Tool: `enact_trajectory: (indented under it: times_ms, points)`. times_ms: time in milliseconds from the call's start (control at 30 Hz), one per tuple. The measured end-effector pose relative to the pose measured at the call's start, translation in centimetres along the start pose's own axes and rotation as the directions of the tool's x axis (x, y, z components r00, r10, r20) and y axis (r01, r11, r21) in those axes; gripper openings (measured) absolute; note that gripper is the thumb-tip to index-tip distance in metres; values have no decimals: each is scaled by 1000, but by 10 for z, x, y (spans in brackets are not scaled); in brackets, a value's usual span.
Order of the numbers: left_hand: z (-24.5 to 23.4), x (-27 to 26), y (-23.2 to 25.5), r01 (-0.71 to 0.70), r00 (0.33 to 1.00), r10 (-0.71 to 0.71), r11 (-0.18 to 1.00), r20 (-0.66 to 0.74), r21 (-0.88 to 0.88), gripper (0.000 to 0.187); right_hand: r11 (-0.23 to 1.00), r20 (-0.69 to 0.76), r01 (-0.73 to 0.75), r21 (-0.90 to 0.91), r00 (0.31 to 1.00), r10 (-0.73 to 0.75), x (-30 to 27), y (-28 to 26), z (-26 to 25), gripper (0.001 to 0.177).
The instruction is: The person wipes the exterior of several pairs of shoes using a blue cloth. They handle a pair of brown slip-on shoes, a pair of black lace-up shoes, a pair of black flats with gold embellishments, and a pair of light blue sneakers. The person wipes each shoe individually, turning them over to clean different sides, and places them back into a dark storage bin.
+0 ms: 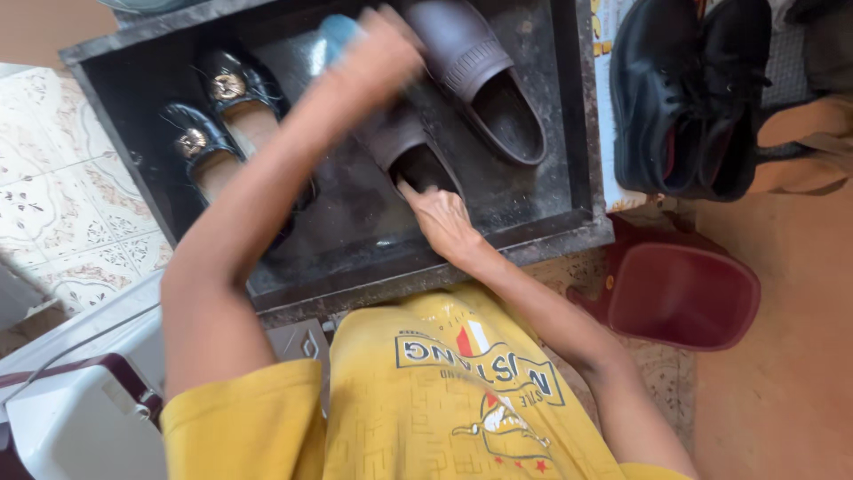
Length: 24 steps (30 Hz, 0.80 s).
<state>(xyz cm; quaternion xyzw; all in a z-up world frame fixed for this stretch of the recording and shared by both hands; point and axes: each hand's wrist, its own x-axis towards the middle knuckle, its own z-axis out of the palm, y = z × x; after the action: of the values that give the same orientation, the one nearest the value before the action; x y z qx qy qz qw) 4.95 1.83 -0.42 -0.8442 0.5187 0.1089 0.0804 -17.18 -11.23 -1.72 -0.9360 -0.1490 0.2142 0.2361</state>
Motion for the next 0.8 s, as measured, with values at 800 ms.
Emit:
enact_trajectory:
  times_ms: [800]
  points:
    - [0,-70,57,461,524,-761,632,-383,-623,63,975,-120,224,-4,967,-223,4,14,-49,43]
